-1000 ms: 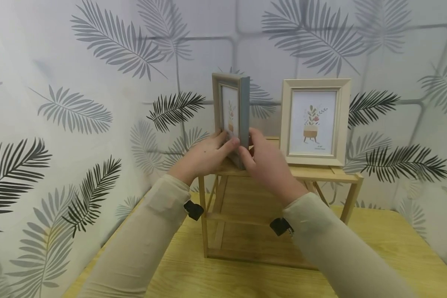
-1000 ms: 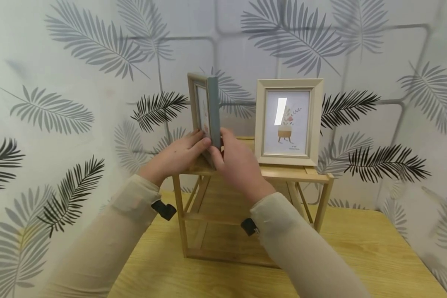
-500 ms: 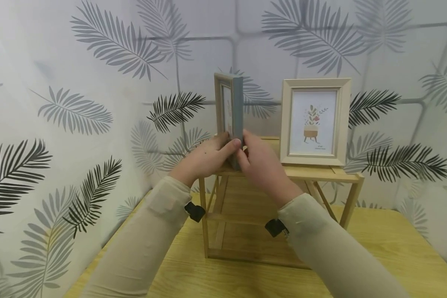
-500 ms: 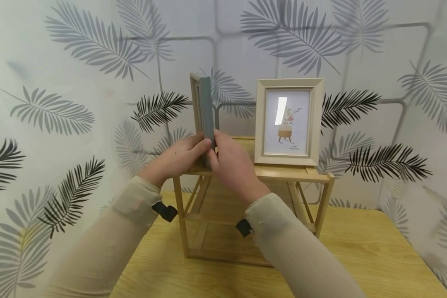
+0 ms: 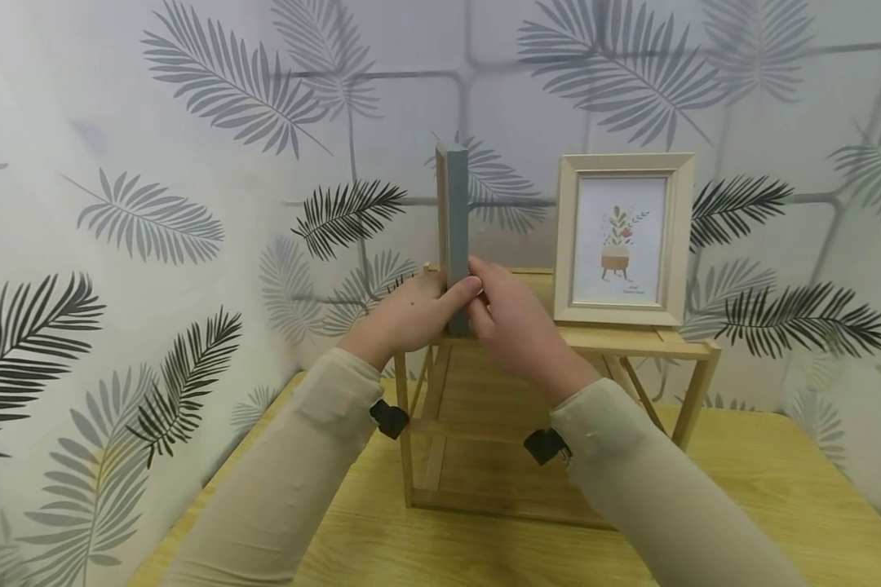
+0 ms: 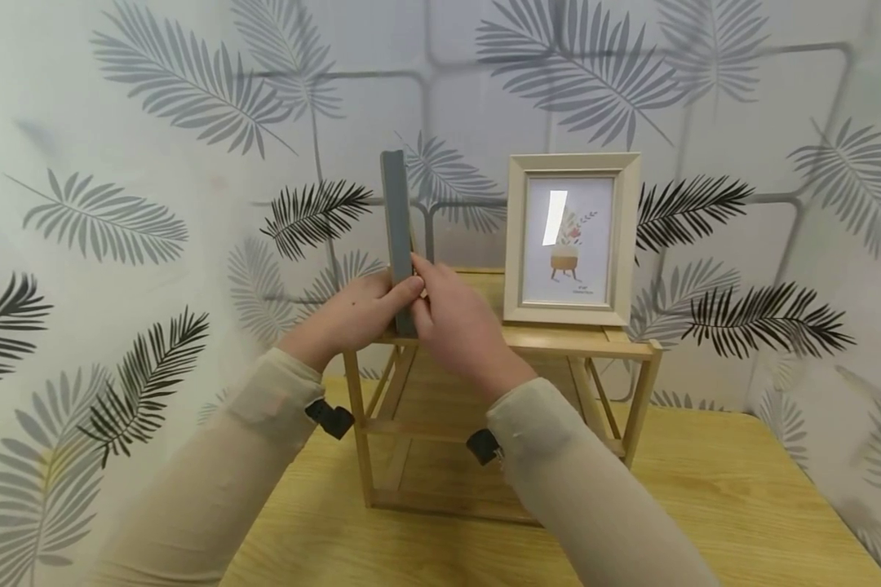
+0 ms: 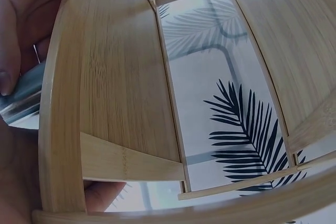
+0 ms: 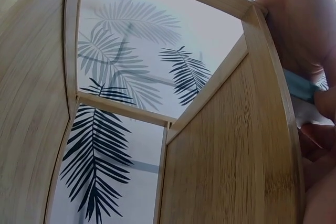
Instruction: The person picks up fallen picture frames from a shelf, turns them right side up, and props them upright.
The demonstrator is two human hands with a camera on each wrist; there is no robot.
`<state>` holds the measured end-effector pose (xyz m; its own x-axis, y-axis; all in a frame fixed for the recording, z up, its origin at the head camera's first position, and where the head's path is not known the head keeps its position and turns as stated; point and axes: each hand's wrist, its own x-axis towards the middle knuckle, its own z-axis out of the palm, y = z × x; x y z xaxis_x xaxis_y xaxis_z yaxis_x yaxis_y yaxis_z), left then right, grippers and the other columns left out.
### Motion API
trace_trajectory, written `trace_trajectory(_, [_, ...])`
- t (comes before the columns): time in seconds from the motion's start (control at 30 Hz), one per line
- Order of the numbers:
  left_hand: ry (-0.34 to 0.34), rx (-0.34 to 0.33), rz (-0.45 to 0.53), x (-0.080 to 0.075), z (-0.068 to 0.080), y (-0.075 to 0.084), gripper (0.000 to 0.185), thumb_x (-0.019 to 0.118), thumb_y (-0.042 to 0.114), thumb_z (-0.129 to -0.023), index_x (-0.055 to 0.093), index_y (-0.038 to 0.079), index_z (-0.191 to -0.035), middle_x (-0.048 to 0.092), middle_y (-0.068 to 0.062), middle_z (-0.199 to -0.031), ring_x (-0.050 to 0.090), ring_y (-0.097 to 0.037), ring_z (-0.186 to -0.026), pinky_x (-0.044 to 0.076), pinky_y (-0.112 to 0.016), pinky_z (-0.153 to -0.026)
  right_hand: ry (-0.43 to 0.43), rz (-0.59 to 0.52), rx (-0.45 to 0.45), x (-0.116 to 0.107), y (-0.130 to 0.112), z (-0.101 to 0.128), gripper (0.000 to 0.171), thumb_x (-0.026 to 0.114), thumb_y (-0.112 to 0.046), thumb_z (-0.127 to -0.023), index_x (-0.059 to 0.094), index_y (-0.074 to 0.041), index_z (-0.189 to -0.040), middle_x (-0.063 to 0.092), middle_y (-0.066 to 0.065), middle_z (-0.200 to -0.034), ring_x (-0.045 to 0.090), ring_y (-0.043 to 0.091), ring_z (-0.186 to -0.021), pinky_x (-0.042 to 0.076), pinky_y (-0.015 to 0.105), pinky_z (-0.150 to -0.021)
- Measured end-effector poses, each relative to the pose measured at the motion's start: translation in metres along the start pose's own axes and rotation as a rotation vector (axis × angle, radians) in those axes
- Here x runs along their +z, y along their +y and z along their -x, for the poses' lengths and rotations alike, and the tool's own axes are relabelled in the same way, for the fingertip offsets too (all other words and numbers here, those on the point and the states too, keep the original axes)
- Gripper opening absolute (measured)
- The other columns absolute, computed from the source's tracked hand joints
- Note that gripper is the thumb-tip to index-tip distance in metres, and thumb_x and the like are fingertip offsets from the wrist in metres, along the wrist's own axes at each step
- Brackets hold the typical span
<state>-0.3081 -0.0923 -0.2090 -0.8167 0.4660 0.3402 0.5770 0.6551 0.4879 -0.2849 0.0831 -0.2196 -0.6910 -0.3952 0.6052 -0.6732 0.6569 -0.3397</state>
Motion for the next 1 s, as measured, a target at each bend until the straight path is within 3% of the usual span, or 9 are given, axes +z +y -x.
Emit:
trace_trajectory(0.2, [0.007, -0.063, -0.02, 0.0015, 0.0009, 0.0033, 0.057, 0.033, 0.056, -0.103, 0.064, 0.01, -0.09, 0.058, -0.004, -0.073, 0.054, -0.021, -0.063, 0.043, -0.037, -0.058, -0.032, -0.007, 0.002, -0.0009, 0.0016, 0.0, 0.058, 0.053, -0.009, -0.101, 0.035, 0.002, -0.155, 0.058, 0.018, -0.124, 0.062, 0.031, -0.109, 0.052, 0.043, -0.092])
trace_trajectory(0.33, [0.02, -0.101, -0.01, 0.0022, 0.001, 0.0053, 0.055, 0.035, 0.054, -0.1, 0.058, 0.011, -0.076, 0.052, -0.002, -0.063, 0.048, -0.019, -0.053, 0.039, -0.035, -0.051, -0.048, -0.035, -0.002, -0.0016, 0.0025, 0.0, 0.063, 0.054, -0.007, -0.097, 0.034, 0.0, -0.156, 0.057, 0.016, -0.126, 0.063, 0.031, -0.108, 0.052, 0.042, -0.089])
trace_trajectory(0.67, [0.014, -0.127, 0.01, 0.003, 0.0025, 0.0061, 0.04, 0.042, 0.043, -0.096, 0.046, 0.016, -0.066, 0.038, 0.003, -0.054, 0.031, -0.013, -0.046, 0.028, -0.03, -0.045, -0.103, -0.075, 0.016, -0.006, 0.0041, 0.0002, 0.067, 0.053, -0.011, -0.096, 0.03, -0.006, -0.159, 0.055, 0.01, -0.132, 0.06, 0.023, -0.111, 0.051, 0.039, -0.084])
trace_trajectory(1.0, [0.045, -0.142, -0.011, 0.0063, 0.004, 0.0044, 0.046, 0.04, 0.048, -0.099, 0.046, 0.016, -0.067, 0.043, 0.002, -0.056, 0.036, -0.014, -0.048, 0.032, -0.032, -0.048, -0.032, -0.142, 0.075, -0.0064, 0.0067, -0.0037, 0.065, 0.056, -0.008, -0.094, 0.035, -0.008, -0.155, 0.05, 0.013, -0.137, 0.054, 0.027, -0.12, 0.049, 0.046, -0.094])
